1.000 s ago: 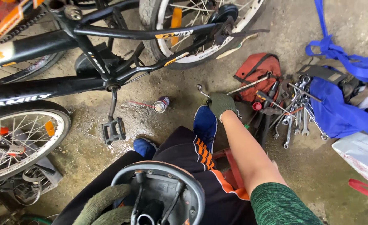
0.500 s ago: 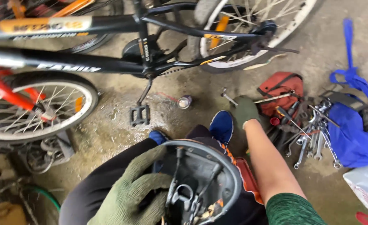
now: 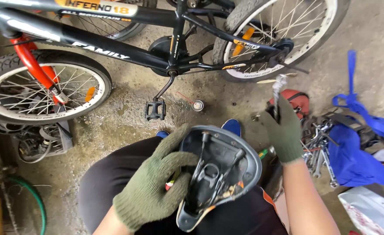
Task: Tightening the bolts on a bicycle seat using a wrench while wearing gloves
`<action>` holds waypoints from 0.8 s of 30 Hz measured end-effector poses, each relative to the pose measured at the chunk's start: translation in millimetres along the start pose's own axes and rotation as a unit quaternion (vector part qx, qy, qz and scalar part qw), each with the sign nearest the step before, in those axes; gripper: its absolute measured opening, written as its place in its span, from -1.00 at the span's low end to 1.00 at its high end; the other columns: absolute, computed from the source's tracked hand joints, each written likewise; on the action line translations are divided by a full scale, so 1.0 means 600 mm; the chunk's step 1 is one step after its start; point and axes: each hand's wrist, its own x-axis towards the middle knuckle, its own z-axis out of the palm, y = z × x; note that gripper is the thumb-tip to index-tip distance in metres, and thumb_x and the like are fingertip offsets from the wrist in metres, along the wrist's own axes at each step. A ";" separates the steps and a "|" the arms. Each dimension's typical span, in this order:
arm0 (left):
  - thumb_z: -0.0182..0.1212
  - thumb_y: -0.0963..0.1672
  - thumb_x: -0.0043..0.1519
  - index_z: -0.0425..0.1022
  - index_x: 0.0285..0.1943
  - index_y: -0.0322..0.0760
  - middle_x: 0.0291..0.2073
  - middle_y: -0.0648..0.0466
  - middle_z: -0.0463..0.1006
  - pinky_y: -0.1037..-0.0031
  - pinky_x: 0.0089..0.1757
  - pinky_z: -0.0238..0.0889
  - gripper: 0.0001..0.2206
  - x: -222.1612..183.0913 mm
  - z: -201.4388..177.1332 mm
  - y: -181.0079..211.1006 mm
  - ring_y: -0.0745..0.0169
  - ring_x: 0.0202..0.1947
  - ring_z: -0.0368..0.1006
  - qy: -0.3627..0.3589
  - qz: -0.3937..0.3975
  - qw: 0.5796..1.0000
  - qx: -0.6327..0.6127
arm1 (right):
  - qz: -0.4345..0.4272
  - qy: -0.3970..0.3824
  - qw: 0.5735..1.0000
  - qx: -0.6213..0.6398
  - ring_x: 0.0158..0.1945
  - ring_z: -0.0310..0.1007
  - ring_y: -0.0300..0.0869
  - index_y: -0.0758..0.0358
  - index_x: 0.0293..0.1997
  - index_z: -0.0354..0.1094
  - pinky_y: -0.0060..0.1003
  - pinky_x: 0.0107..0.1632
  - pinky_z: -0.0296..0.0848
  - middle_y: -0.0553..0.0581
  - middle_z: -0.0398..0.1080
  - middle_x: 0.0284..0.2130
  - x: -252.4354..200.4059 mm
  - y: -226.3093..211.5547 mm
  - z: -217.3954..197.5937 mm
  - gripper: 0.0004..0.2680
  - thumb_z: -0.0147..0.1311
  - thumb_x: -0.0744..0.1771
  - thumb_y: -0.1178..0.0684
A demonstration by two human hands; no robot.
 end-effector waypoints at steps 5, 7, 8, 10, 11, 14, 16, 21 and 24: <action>0.11 -0.22 0.11 0.49 0.03 -0.33 0.46 -0.43 0.16 0.22 0.14 0.31 -0.71 0.043 0.001 0.033 -0.38 0.44 0.23 0.034 0.076 0.996 -0.012 | -0.070 0.011 0.990 -0.119 -0.34 0.36 0.00 0.31 -0.15 0.42 -0.15 -0.23 0.32 0.20 0.41 -0.36 -0.102 -0.115 -0.075 -0.84 0.13 0.28 0.08; 0.17 -0.19 0.04 0.35 0.20 -0.35 0.51 -0.39 0.03 0.11 0.24 0.20 -0.52 0.033 0.015 0.019 -0.35 0.49 0.10 0.048 0.055 0.996 -0.054 | -0.005 0.026 0.993 -0.119 -0.32 0.46 0.00 0.29 0.03 0.45 -0.17 -0.20 0.39 0.21 0.49 -0.30 -0.139 -0.140 -0.086 -0.74 0.18 0.26 0.13; 0.17 -0.19 0.04 0.35 0.20 -0.35 0.51 -0.39 0.03 0.11 0.24 0.20 -0.52 0.029 0.020 0.022 -0.35 0.49 0.10 0.052 0.061 0.995 -0.055 | -0.011 0.029 0.992 -0.121 -0.32 0.46 0.00 0.29 0.03 0.45 -0.17 -0.20 0.39 0.21 0.49 -0.30 -0.151 -0.138 -0.088 -0.74 0.18 0.26 0.13; 0.51 -0.05 -0.12 0.18 0.41 -0.33 0.52 -0.34 0.02 0.06 0.27 0.15 -0.13 0.024 0.030 0.028 -0.32 0.48 0.08 0.060 0.025 0.997 -0.037 | -0.015 0.060 0.996 -0.068 -0.47 0.38 -0.18 0.33 -0.13 0.48 -0.31 -0.34 0.36 0.12 0.45 -0.46 -0.176 -0.135 -0.090 -0.88 0.19 0.29 0.22; 0.51 -0.05 -0.12 0.18 0.41 -0.33 0.52 -0.34 0.02 0.06 0.27 0.15 -0.13 0.021 0.029 0.037 -0.32 0.48 0.08 0.063 0.031 0.997 -0.040 | -0.020 0.064 0.995 -0.072 -0.47 0.38 -0.18 0.33 -0.13 0.48 -0.31 -0.34 0.36 0.12 0.45 -0.46 -0.188 -0.145 -0.089 -0.88 0.19 0.29 0.22; 0.58 -0.12 -0.12 -0.09 0.56 -0.39 0.38 -0.21 0.34 0.36 0.20 0.27 0.06 0.010 0.037 0.049 0.02 0.33 0.36 0.088 0.002 0.990 -0.111 | -0.008 0.078 0.996 -0.050 -0.46 0.36 -0.19 0.31 -0.06 0.53 -0.30 -0.33 0.36 0.11 0.50 -0.45 -0.220 -0.158 -0.087 -0.82 0.17 0.28 0.20; 0.50 -0.09 -0.07 -0.22 0.58 -0.47 0.49 -0.31 0.13 0.36 0.25 0.14 0.08 0.002 0.040 0.037 -0.06 0.43 0.21 0.047 -0.031 0.996 -0.067 | -0.116 0.104 0.986 -0.056 -0.20 0.48 -0.12 0.37 -0.08 0.48 -0.29 -0.09 0.42 0.16 0.52 -0.15 -0.232 -0.161 -0.085 -0.81 0.19 0.24 0.26; 0.21 -0.25 -0.08 -0.21 0.61 -0.26 0.28 -0.23 0.48 0.37 -0.02 0.47 -0.03 -0.019 0.073 0.015 -0.09 0.14 0.56 0.099 -0.017 0.993 -0.062 | -0.107 0.105 0.989 0.000 -0.33 0.30 -0.27 0.32 -0.10 0.49 -0.42 -0.19 0.31 0.04 0.45 -0.33 -0.253 -0.183 -0.106 -0.84 0.21 0.27 0.29; 0.09 -0.16 0.02 0.15 0.41 -0.40 0.22 -0.25 0.54 0.32 0.04 0.39 -0.33 0.001 0.027 0.110 -0.08 0.11 0.51 0.133 -0.197 0.904 -0.354 | -0.087 0.113 0.990 -0.006 -0.38 0.30 -0.31 0.33 -0.05 0.49 -0.45 -0.26 0.31 0.04 0.48 -0.36 -0.273 -0.204 -0.122 -0.83 0.21 0.28 0.28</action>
